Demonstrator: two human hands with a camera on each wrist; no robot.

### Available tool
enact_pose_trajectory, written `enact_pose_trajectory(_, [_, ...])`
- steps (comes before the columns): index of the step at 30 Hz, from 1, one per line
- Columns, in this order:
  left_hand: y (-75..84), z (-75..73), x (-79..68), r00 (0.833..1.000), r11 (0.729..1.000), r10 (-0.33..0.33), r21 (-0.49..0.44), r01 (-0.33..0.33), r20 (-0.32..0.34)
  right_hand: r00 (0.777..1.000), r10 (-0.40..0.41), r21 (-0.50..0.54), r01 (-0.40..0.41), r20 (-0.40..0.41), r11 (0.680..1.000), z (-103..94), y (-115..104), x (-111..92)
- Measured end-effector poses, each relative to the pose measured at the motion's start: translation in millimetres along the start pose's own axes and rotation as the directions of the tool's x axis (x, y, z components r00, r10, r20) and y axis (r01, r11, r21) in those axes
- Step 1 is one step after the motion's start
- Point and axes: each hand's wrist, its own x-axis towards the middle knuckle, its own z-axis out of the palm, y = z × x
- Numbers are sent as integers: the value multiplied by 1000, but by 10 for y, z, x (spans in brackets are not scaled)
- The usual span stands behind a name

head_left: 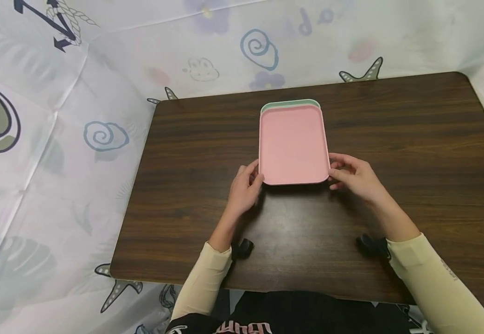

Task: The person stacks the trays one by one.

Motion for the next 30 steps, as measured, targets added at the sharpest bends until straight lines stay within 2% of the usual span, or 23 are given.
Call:
enact_pose_trajectory(4, [-4,14,45,1000,999,12,46,-11,-13,999,27,17,-27,-17,999,-5,-3,33])
enact_pose_trajectory(14, [-9,39,132,999,988,29,152,-22,-42,1000,23,-1,-23,-4,1000,-29,4,147])
enact_pose_trajectory(30, [-14,23,222,999,990,-4,138,8,-32,999,33,-17,-33,-41,999,-25,79,260])
